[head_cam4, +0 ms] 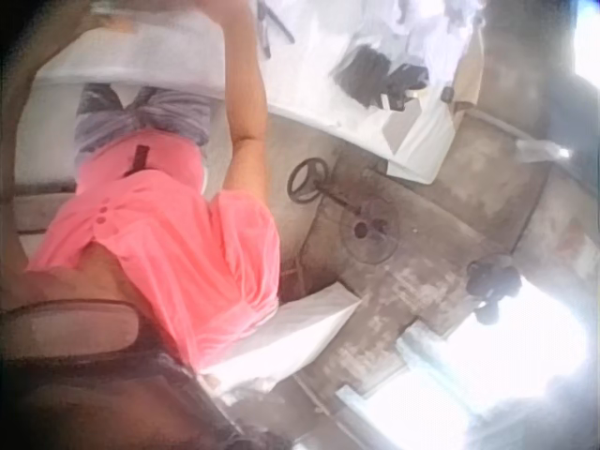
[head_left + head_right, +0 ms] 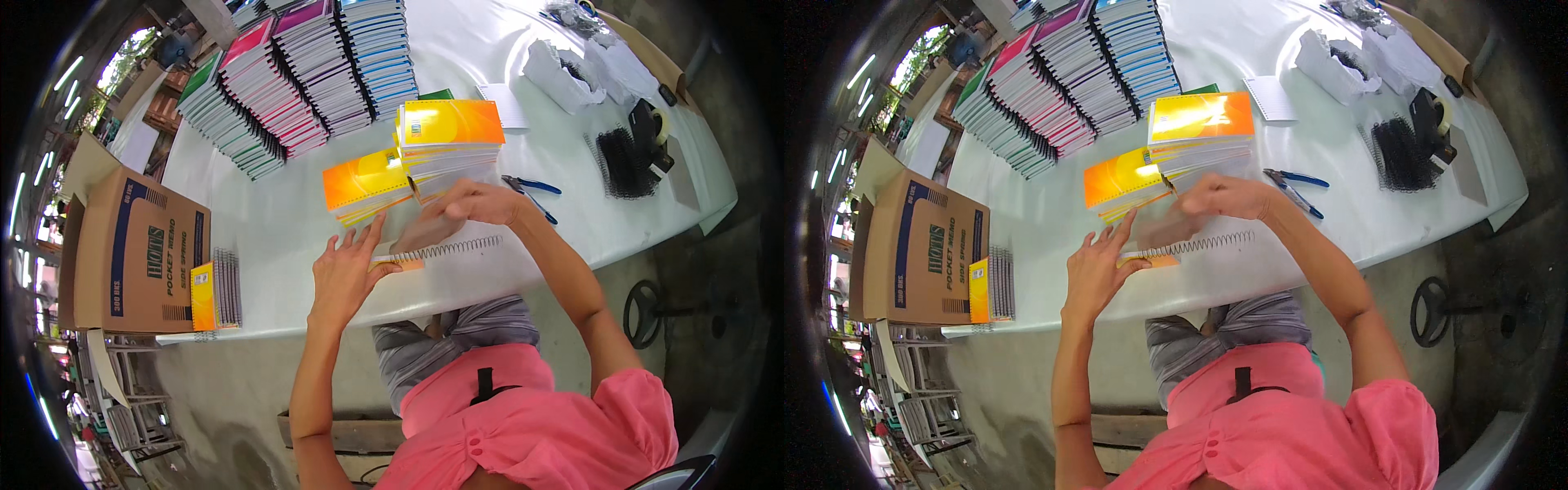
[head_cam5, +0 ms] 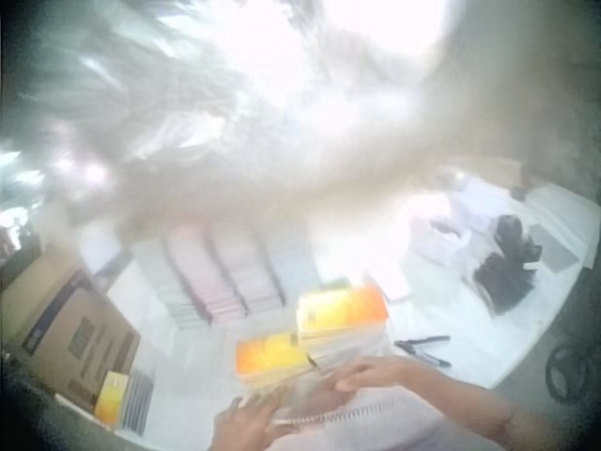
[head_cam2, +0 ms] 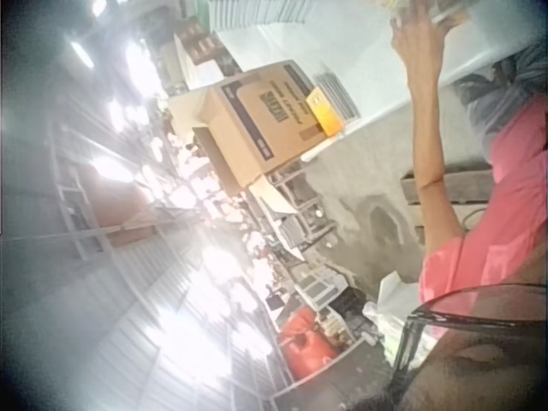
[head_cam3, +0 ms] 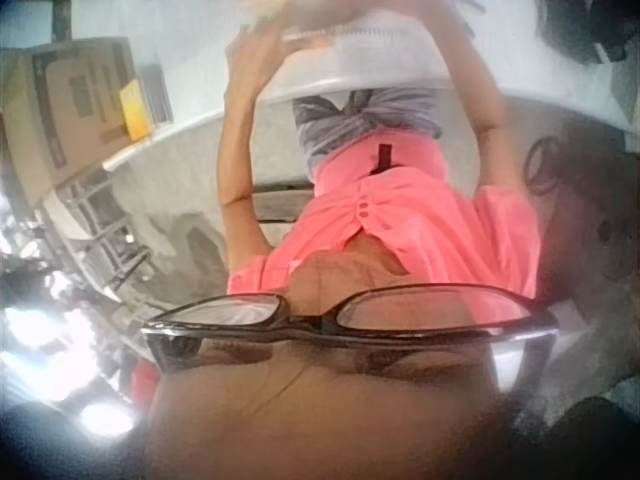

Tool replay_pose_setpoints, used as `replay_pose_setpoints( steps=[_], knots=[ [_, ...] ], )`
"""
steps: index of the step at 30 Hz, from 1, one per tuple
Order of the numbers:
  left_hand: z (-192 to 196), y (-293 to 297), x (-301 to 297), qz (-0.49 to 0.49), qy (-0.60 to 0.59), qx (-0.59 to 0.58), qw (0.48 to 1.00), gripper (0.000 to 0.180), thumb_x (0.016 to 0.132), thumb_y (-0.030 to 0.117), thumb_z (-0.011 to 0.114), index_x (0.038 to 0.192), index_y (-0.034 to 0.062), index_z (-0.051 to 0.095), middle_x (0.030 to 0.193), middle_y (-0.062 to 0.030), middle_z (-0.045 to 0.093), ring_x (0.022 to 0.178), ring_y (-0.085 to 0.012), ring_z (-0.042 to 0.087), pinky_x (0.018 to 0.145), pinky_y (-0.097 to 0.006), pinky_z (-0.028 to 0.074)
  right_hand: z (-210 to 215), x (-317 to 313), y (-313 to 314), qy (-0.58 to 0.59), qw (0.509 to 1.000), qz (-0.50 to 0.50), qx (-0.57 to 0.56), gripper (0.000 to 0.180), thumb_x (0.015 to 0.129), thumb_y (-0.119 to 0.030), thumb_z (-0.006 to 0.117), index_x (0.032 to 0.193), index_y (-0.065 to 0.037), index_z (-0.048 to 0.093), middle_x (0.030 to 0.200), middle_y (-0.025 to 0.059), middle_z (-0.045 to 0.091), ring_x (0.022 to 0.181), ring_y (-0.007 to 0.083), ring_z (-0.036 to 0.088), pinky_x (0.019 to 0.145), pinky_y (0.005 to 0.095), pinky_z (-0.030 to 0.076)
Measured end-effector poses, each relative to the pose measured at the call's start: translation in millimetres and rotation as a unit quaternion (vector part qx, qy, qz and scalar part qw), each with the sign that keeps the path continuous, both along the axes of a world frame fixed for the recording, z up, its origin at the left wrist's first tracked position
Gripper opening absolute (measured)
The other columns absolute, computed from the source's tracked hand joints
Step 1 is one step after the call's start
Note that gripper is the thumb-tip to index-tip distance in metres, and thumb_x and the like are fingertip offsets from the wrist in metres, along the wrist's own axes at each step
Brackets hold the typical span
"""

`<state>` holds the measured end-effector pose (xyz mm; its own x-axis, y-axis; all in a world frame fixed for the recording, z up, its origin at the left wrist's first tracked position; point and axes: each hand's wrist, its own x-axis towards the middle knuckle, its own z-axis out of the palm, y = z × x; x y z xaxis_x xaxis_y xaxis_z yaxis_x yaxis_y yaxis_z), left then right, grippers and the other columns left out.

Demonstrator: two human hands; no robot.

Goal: The person manually inserts spiral coils into stacks of paper and cardstock covers to assemble notebooks, then trims the ends of the wire coils using pliers.

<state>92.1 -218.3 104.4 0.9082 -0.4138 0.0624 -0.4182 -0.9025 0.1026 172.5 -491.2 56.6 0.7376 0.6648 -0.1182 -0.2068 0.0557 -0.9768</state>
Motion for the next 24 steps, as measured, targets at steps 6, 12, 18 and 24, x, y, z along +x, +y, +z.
replay_pose_setpoints(
  steps=[6,12,18,24],
  knots=[
    [-2.5,9.2,-1.4,-0.02,-0.071,-0.03,0.997,0.091,0.07,0.051,0.074,0.149,0.0262,0.036,0.128,-0.0142,0.062,0.128,-0.0342,0.051,0.097,-0.044,0.049,-2.1,-0.9,11.1,-0.025,0.997,-0.054,-0.054,0.037,0.093,-0.035,0.063,0.097,0.0,0.073,0.08,-0.0015,0.063,0.078,0.0084,0.053,0.071,0.0264,0.043],
    [-7.0,10.2,-2.8,0.044,0.006,-0.327,0.944,0.106,0.063,0.009,0.086,0.152,0.0209,0.03,0.151,-0.0121,0.041,0.139,-0.0291,0.04,0.102,-0.045,0.047,1.1,2.4,14.6,-0.122,0.991,0.051,-0.022,0.035,0.094,-0.034,0.063,0.08,-0.002,0.068,0.076,-0.002,0.059,0.074,0.0085,0.05,0.069,0.0257,0.041],
    [-44.1,18.0,-4.1,0.077,0.072,-0.522,0.847,0.115,0.065,-0.004,0.082,0.156,0.0163,0.015,0.152,-0.018,0.038,0.137,-0.0265,0.043,0.099,-0.036,0.047,5.5,3.6,18.8,-0.142,0.985,0.077,-0.056,0.033,0.093,-0.033,0.065,0.083,-0.002,0.069,0.077,-0.0021,0.059,0.077,0.0076,0.051,0.071,0.0259,0.042],
    [-50.0,11.5,-11.3,0.111,0.117,-0.62,0.768,0.109,0.066,-0.006,0.081,0.155,0.017,0.023,0.136,-0.0173,0.058,0.11,-0.0168,0.064,0.087,-0.025,0.048,10.4,-0.3,20.0,-0.092,0.984,0.1,-0.115,0.049,0.086,-0.041,0.069,0.116,-0.001,0.07,0.119,0.0099,0.068,0.113,0.0202,0.059,0.103,0.0343,0.041]
  ],
)
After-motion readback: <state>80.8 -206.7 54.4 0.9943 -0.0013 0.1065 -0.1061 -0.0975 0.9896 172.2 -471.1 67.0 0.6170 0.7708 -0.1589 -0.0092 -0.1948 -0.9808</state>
